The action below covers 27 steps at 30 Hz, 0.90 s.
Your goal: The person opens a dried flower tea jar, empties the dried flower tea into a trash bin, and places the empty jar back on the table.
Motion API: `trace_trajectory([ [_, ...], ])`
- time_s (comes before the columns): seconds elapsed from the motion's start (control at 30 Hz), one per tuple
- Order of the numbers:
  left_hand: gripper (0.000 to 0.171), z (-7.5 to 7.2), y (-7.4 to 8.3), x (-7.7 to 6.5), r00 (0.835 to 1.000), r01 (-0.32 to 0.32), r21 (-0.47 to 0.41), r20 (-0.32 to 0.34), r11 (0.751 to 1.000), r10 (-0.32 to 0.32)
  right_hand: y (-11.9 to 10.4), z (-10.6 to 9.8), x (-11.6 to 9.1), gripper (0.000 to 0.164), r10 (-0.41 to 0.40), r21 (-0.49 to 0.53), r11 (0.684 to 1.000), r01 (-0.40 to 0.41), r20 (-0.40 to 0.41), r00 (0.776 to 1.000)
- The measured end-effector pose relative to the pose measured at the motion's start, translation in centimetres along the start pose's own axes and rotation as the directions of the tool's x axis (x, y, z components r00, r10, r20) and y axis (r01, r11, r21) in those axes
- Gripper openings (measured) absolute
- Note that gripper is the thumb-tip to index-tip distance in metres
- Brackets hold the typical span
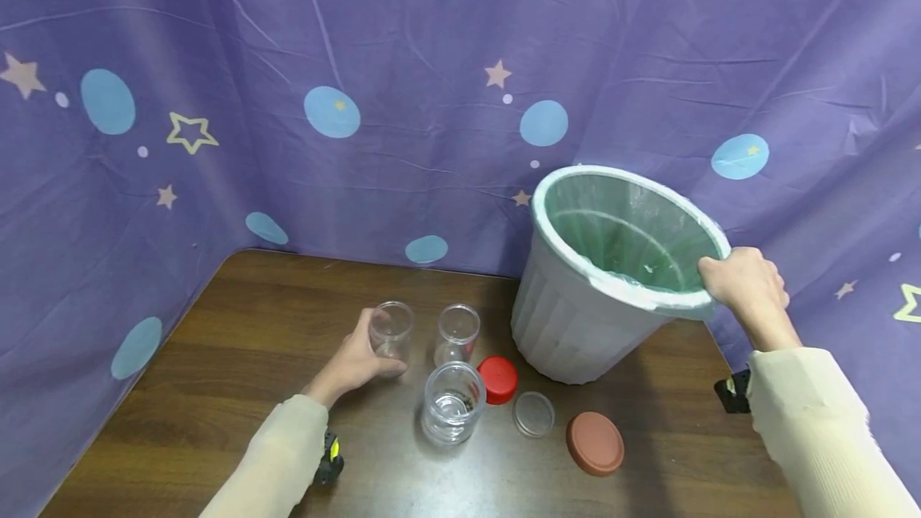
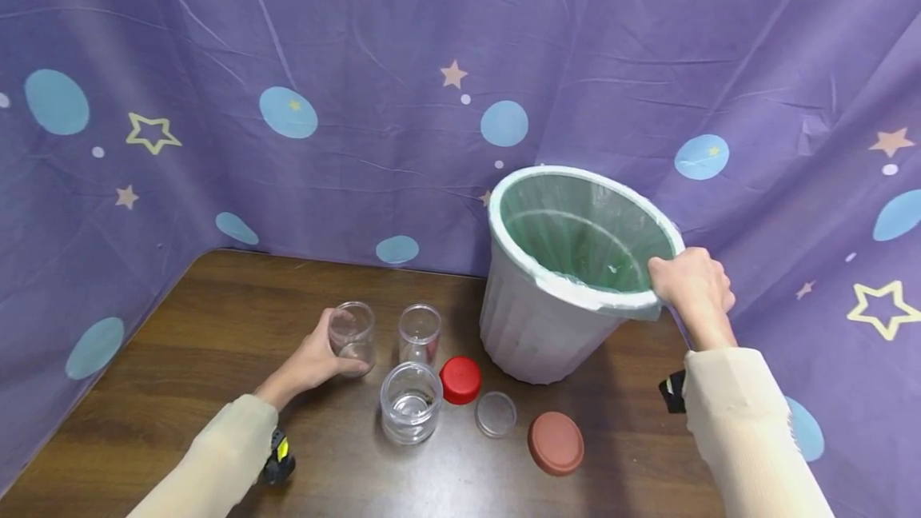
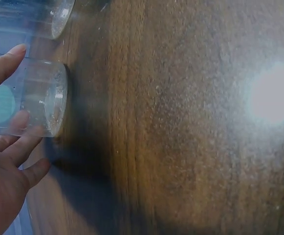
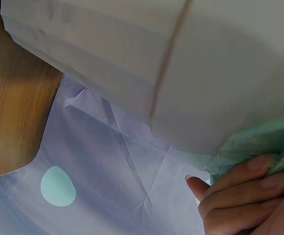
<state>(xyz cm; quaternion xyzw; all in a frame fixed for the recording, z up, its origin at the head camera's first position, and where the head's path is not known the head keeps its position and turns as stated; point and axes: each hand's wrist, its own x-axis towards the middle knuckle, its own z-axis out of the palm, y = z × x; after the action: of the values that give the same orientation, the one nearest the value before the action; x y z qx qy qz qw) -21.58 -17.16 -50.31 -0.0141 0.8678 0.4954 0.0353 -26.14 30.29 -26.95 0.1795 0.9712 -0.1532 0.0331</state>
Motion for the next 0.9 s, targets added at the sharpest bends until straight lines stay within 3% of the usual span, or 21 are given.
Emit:
trace_trajectory([
  [0.47,0.088,0.3,-0.9,-0.1,1.0,-0.013,-0.027,0.003,1.0,0.013,0.1,0.3,0.1,0.054,0.006,0.011,1.0,-0.006,0.008,1.0],
  [0.77,0.098,-0.5,-0.6,-0.2,0.996,-0.031,-0.093,0.077,0.995,0.038,-0.1,0.2,0.1,0.054,0.005,0.009,1.0,-0.005,-0.004,1.0],
  [0.9,0.093,-0.8,-0.2,-0.1,0.995,-0.02,-0.067,0.101,0.998,0.027,-0.1,0.1,0.2,0.055,0.011,0.006,1.0,-0.011,-0.004,1.0],
])
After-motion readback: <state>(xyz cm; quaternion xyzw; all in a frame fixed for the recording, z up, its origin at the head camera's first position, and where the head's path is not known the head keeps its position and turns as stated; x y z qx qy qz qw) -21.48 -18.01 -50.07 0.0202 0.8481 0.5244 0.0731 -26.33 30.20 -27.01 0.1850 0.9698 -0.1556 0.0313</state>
